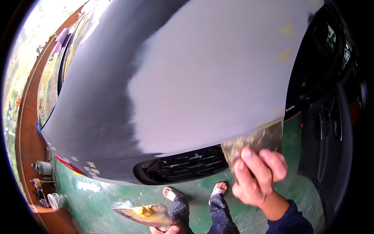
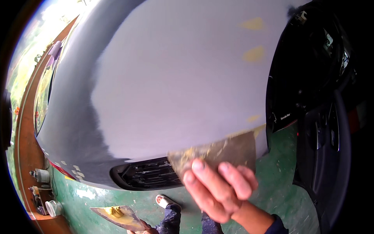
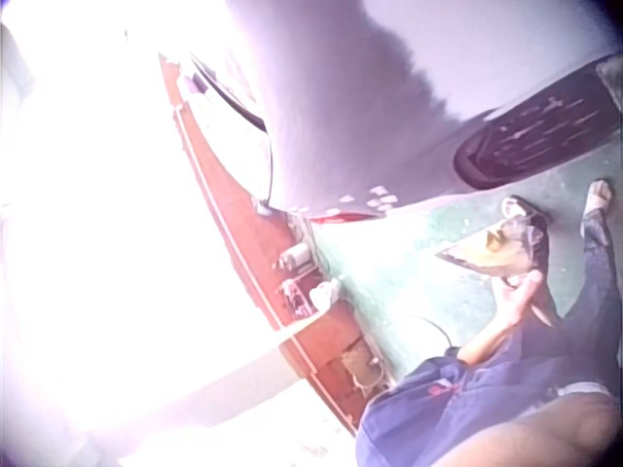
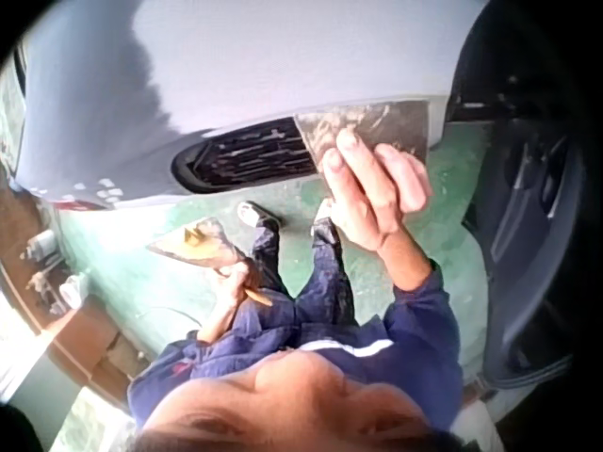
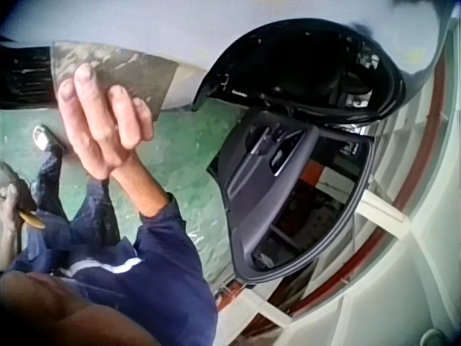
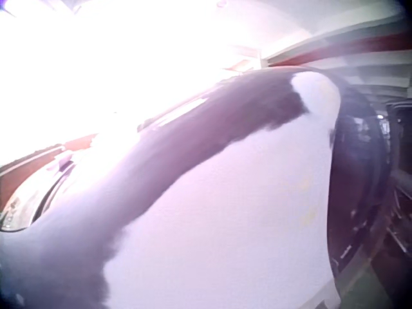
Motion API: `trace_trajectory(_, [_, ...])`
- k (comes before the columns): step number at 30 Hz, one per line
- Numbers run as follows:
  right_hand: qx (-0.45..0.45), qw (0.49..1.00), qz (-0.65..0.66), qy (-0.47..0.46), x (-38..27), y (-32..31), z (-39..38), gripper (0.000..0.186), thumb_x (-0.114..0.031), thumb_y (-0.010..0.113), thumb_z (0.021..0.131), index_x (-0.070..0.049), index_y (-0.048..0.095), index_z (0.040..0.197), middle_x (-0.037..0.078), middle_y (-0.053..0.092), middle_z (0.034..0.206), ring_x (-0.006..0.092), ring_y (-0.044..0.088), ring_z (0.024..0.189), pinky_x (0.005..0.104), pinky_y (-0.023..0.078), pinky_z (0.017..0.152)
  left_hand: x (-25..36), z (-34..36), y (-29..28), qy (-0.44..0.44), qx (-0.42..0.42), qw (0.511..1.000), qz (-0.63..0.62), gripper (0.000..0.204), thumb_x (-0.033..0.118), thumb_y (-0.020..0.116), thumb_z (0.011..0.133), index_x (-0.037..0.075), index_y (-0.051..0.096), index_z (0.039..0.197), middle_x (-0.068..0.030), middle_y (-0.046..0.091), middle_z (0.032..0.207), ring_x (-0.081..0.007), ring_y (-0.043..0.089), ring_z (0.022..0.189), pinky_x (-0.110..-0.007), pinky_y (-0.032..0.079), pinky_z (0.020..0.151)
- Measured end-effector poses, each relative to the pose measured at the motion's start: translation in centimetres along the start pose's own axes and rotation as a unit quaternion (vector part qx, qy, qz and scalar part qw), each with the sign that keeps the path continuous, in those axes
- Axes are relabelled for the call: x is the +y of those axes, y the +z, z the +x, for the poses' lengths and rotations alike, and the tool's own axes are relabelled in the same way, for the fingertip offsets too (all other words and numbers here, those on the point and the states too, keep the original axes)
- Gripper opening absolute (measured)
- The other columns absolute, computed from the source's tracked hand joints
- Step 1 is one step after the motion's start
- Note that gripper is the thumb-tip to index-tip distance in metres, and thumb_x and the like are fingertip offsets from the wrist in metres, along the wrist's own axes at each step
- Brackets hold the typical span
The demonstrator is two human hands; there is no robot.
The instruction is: The person applies yellow body filler to the rear bumper of a dark-colored car using a putty knife. They spread the filler across several spots on the bumper and trunk lid, smoothing it with the tool.
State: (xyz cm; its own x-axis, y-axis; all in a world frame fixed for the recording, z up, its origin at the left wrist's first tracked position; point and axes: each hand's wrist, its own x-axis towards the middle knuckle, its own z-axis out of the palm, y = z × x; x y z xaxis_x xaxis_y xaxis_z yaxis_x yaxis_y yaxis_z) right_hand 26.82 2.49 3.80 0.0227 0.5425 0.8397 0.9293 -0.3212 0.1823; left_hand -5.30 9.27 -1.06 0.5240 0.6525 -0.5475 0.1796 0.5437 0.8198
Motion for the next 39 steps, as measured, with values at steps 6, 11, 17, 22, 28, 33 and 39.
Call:
trace_trajectory(6, [0.035,0.999,-0.024,0.033,1.2,4.1,2.0,0.024,-0.008,0.079,0.078,-0.012,0.075,0.102,0.001,0.074,0.108,0.0215,0.055,0.11,0.0338,0.04,0.089,4.6,0.1,2.5,-0.046,-0.075,0.995,-0.046,0.023,0.014,0.072,0.09,-0.001,0.055,0.091,-0.0084,0.052,0.059,-0.0181,0.051,0.047,-0.032,0.042,0.042])
trace_trajectory(11, [0.009,0.997,-0.011,0.076,0.4,5.2,1.2,0.024,-0.016,0.079,0.078,-0.02,0.079,0.102,-0.008,0.074,0.112,0.0144,0.054,0.108,0.0294,0.036,0.091,3.9,-0.3,3.2,-0.054,-0.037,0.996,-0.053,0.028,0.013,0.074,0.089,-0.001,0.053,0.102,-0.0093,0.052,0.061,-0.0186,0.051,0.048,-0.033,0.044,0.043])
trace_trajectory(17, [-0.007,0.997,-0.006,0.08,-0.2,4.1,0.9,0.023,-0.016,0.083,0.075,-0.02,0.079,0.097,-0.008,0.074,0.109,0.0141,0.054,0.105,0.0284,0.035,0.091,3.3,0.2,2.9,-0.057,-0.078,0.992,-0.08,0.029,0.01,0.073,0.088,-0.001,0.052,0.106,-0.0096,0.053,0.061,-0.0187,0.052,0.048,-0.033,0.046,0.044])
trace_trajectory(22, [0.034,0.993,-0.003,0.112,0.5,4.3,3.1,0.021,-0.016,0.082,0.077,-0.019,0.077,0.097,-0.006,0.076,0.102,0.0146,0.055,0.1,0.0279,0.035,0.09,4.4,0.4,3.3,-0.031,-0.109,0.989,-0.096,0.027,0.006,0.072,0.088,-0.001,0.053,0.105,-0.0097,0.053,0.061,-0.0184,0.052,0.047,-0.032,0.046,0.043])
trace_trajectory(28, [0.002,0.996,-0.014,0.091,-0.4,5.2,0.8,0.023,-0.016,0.081,0.077,-0.02,0.08,0.1,-0.009,0.074,0.111,0.0142,0.053,0.113,0.03,0.033,0.099,4.6,0.6,3.8,-0.021,-0.076,0.995,-0.062,0.025,0.003,0.071,0.086,-0.002,0.054,0.102,-0.009,0.056,0.063,-0.0172,0.053,0.048,-0.031,0.046,0.043])
trace_trajectory(33, [-0.019,0.996,0.018,0.09,-0.6,3.6,0.5,0.018,-0.016,0.082,0.077,-0.02,0.078,0.094,-0.008,0.074,0.109,0.0151,0.053,0.112,0.0299,0.033,0.096,5.2,0.8,4.1,-0.027,-0.076,0.994,-0.077,0.022,0.003,0.071,0.085,-0.002,0.055,0.1,-0.0083,0.056,0.062,-0.0167,0.053,0.046,-0.031,0.046,0.042])
trace_trajectory(39, [0.012,0.992,-0.003,0.129,0.1,4.2,3.5,0.018,-0.016,0.082,0.077,-0.019,0.078,0.094,-0.007,0.076,0.103,0.014,0.055,0.104,0.0293,0.033,0.092,5.6,0.8,4.8,-0.052,-0.072,0.992,-0.088,0.015,0.004,0.067,0.087,-0.002,0.054,0.092,-0.0074,0.052,0.058,-0.0164,0.049,0.043,-0.03,0.041,0.04])
